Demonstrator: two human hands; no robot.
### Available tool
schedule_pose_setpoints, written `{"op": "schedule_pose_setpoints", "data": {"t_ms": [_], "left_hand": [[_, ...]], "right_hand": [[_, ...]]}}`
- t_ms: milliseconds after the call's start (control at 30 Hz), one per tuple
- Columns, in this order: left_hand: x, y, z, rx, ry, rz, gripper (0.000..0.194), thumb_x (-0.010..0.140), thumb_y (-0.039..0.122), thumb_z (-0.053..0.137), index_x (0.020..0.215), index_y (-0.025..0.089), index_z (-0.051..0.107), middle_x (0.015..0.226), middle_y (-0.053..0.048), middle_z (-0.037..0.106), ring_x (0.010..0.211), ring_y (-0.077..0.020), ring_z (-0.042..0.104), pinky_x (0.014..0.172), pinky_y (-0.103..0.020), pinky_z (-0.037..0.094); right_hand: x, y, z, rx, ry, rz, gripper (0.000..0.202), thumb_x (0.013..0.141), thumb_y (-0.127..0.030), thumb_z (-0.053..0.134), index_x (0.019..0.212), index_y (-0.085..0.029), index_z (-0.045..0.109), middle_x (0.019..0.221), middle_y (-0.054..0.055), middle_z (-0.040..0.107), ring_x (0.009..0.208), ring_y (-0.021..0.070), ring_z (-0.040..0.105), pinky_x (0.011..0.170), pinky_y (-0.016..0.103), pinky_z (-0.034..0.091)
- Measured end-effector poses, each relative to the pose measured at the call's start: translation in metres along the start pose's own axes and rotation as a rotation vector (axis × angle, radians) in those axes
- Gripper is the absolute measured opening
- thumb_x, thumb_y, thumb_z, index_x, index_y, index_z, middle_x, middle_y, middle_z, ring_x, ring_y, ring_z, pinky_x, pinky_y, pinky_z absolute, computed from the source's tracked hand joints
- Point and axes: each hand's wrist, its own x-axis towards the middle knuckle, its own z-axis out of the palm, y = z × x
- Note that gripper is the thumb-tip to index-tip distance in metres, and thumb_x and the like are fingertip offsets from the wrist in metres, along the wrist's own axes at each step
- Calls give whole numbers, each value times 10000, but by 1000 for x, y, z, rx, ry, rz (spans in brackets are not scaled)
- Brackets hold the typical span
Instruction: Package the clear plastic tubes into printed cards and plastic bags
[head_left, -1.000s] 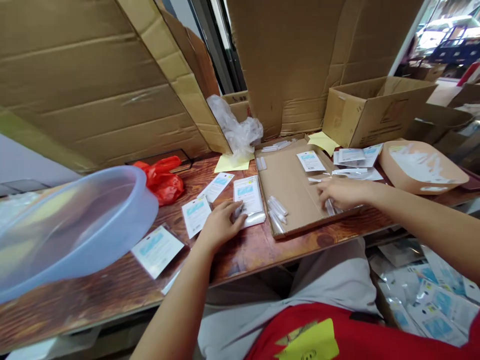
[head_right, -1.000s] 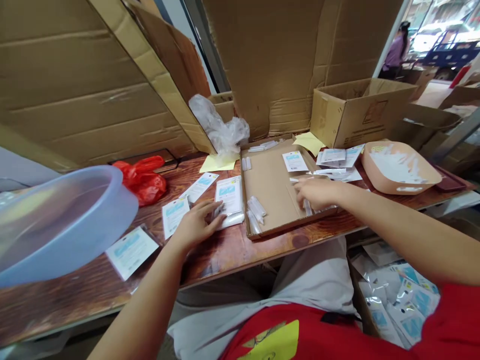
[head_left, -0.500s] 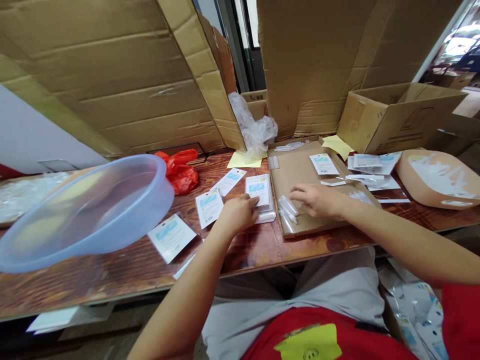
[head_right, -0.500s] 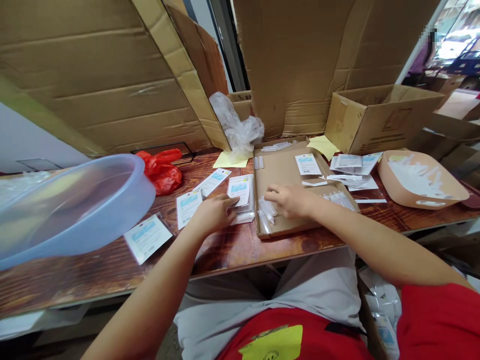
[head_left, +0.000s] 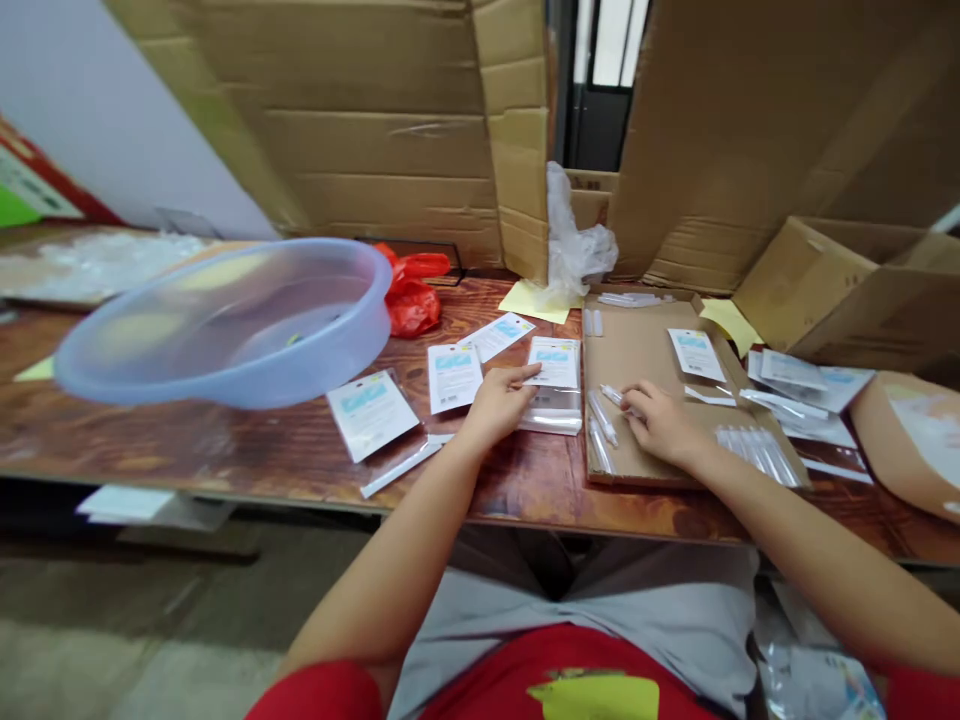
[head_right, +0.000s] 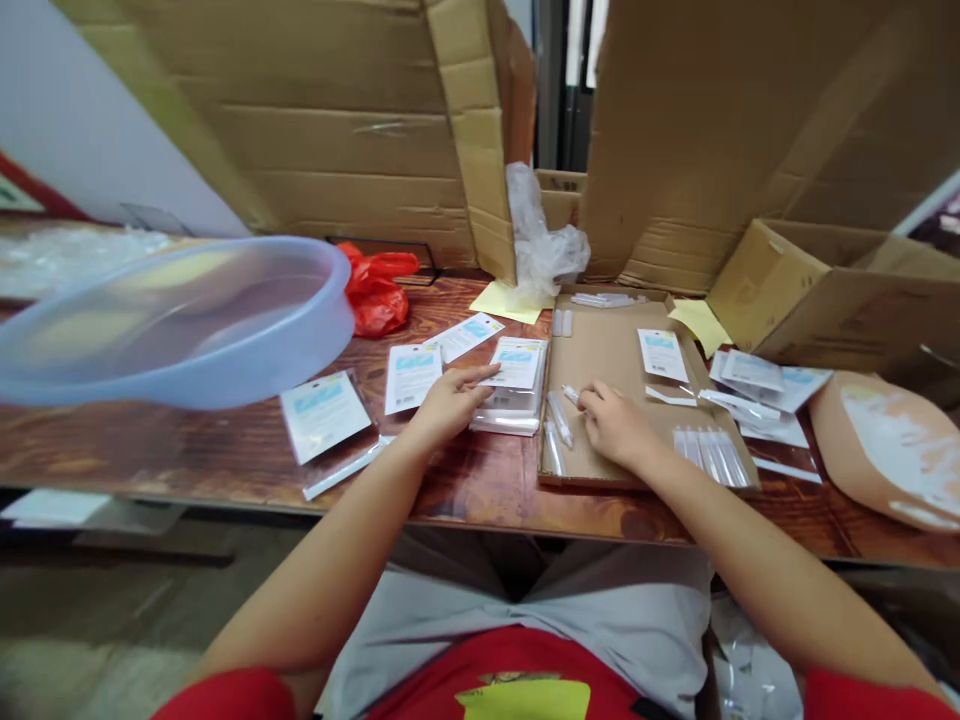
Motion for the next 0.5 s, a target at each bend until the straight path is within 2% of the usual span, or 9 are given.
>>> {"op": "schedule_pose_setpoints", "data": {"t_ms": [133,200,267,400,500], "left_hand": [[-2,0,5,-192,-5,-44,502,753,124,598,1234,128,740,731,-11,667,593,-125,557,641,-262,465],[-2,-1,7,-258,21,-33,430,740,102,578,1123,126,771,701,-5,666,601,-126,574,617,-242,445],[-2,-2,9,-307,44,-10,337,734,101,581,1002,135,781,701,-6,676,624,-130,595,618,-232,445],[-2,-3,13,-404,79,38,233,730,77,583,880,140,749,764,-13,700,678,-122,616,661,-216,468],[-3,-2,15,-493,83,38,213,721,42,568,840,136,719,774,-18,698,690,-115,637,684,-209,487]], "right_hand": [[14,-4,-14,-47,192,-79,236,880,-22,517,1022,-180,621,1055,116,698,979,249,642,862,400,538],[25,-18,-22,-84,294,-167,296,894,-7,530,1105,-189,630,1179,125,704,1039,257,624,905,424,523],[34,-38,-28,-143,336,-323,372,892,9,549,1197,-187,631,1285,132,689,1084,265,605,928,432,521],[43,-73,-29,-290,168,-680,339,936,-36,533,1228,-148,663,1350,119,672,1150,278,594,950,430,533],[42,-80,-27,-336,34,-757,291,986,-101,505,1176,-182,710,1359,73,672,1161,261,626,963,416,553]]}}
